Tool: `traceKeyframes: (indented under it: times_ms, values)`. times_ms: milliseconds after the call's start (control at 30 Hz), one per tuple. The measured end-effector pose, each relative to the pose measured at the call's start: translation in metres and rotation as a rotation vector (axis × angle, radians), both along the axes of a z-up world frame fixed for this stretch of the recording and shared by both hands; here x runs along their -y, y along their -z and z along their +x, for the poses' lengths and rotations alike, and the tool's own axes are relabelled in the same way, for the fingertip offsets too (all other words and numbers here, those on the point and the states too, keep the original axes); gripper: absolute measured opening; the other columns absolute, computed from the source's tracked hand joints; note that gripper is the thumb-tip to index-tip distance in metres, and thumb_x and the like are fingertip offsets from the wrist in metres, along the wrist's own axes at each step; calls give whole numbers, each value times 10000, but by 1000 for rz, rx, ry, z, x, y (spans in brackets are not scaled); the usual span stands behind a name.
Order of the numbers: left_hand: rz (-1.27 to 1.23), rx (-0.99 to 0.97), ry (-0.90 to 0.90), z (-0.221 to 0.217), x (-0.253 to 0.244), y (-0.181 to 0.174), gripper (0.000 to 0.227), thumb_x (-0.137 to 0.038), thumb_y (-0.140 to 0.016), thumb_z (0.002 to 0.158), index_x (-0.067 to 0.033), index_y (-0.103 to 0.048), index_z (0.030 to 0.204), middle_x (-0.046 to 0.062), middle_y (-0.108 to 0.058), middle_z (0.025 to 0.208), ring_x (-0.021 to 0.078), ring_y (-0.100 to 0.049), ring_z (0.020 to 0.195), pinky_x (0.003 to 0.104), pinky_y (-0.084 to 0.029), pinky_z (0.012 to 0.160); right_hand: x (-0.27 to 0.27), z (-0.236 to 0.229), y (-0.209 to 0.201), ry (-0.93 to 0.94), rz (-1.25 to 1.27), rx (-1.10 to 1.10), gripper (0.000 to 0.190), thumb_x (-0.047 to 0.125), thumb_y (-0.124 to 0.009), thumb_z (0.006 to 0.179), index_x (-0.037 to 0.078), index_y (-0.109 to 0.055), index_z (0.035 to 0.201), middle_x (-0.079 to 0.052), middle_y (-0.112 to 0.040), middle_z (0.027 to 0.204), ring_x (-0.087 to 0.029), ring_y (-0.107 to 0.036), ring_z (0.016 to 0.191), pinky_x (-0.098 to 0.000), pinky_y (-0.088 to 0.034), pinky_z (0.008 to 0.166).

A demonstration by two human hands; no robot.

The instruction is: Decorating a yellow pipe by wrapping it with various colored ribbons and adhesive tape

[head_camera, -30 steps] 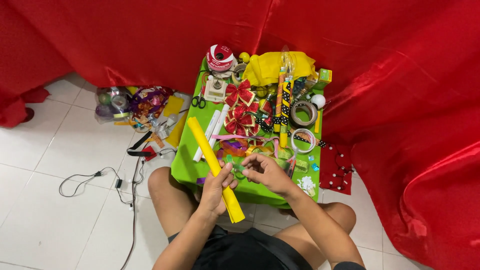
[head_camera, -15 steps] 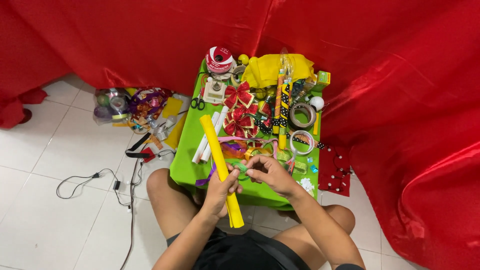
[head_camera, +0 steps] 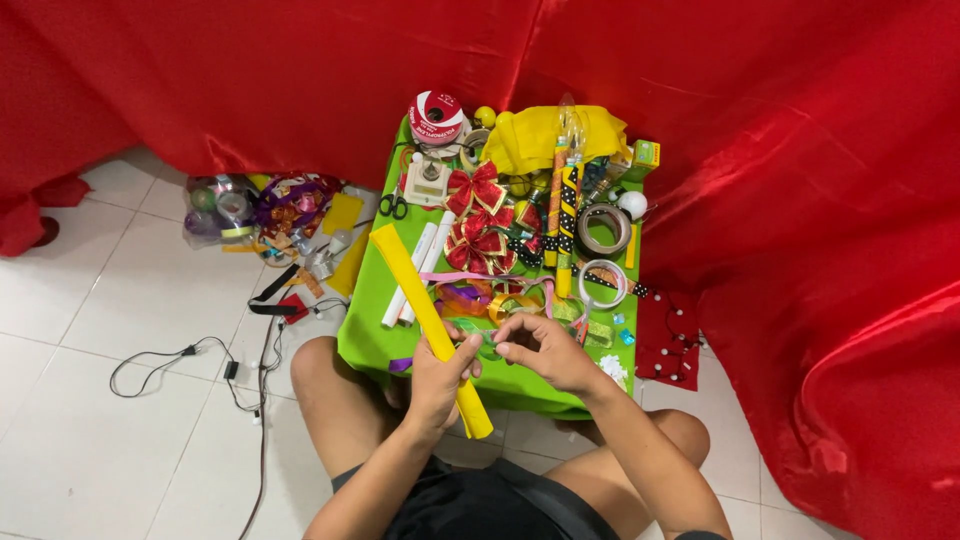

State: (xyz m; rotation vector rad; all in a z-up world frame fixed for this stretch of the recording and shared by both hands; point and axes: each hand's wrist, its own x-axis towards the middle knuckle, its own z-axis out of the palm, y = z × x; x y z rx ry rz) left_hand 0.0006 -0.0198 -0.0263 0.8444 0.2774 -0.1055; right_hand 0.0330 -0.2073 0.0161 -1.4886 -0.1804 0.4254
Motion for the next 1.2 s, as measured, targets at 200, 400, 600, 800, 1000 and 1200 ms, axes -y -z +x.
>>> traceKeyframes:
  times_ms: [200,400,600,800,1000,1200]
  values:
    - [6,-14,-42,1,0,-7,281,-15,-745,933,-93,-484,1001,39,-553,894,79,-496,451,279,-543,478,1,-3,-2,-18,-48,11,134,8,-782,886,-27,-715,997,-67,-677,825,-126,-641,780,-259,-584,686]
    - [-5,-40,-14,1,-5,-12,281,-21,-754,925,-91,-494,1003,46,-545,861,68,-482,434,270,-528,464,14,-4,1,48,-115,134,207,-8,-786,869,-6,-733,1069,-73,-704,864,-127,-629,817,-300,-573,730]
    - [36,14,71,24,-36,11,292,-5,-781,891,-58,-513,997,37,-537,809,56,-452,424,237,-471,432,41,3,-26,180,-141,308,514,-15,-757,879,48,-606,1367,-122,-691,921,-184,-636,829,-365,-574,772]
    - [117,-25,102,32,-62,33,275,-48,-785,905,-60,-526,999,41,-532,824,69,-480,446,289,-564,520,76,8,-32,332,-53,490,233,-60,-765,862,-27,-674,1074,-135,-733,966,-146,-676,828,-278,-577,725]
    - [188,-92,79,34,-83,66,239,-34,-747,926,-18,-528,1022,89,-539,837,100,-511,452,335,-618,582,86,10,-49,387,51,546,134,-66,-716,905,-19,-624,990,-169,-684,944,-168,-683,739,-230,-568,608]
    - [231,-83,20,36,-95,64,223,-46,-738,940,-15,-526,1005,84,-528,850,101,-505,441,422,-673,723,99,9,-69,471,193,586,111,-45,-641,954,33,-571,990,-174,-655,964,-157,-668,701,-211,-546,573]
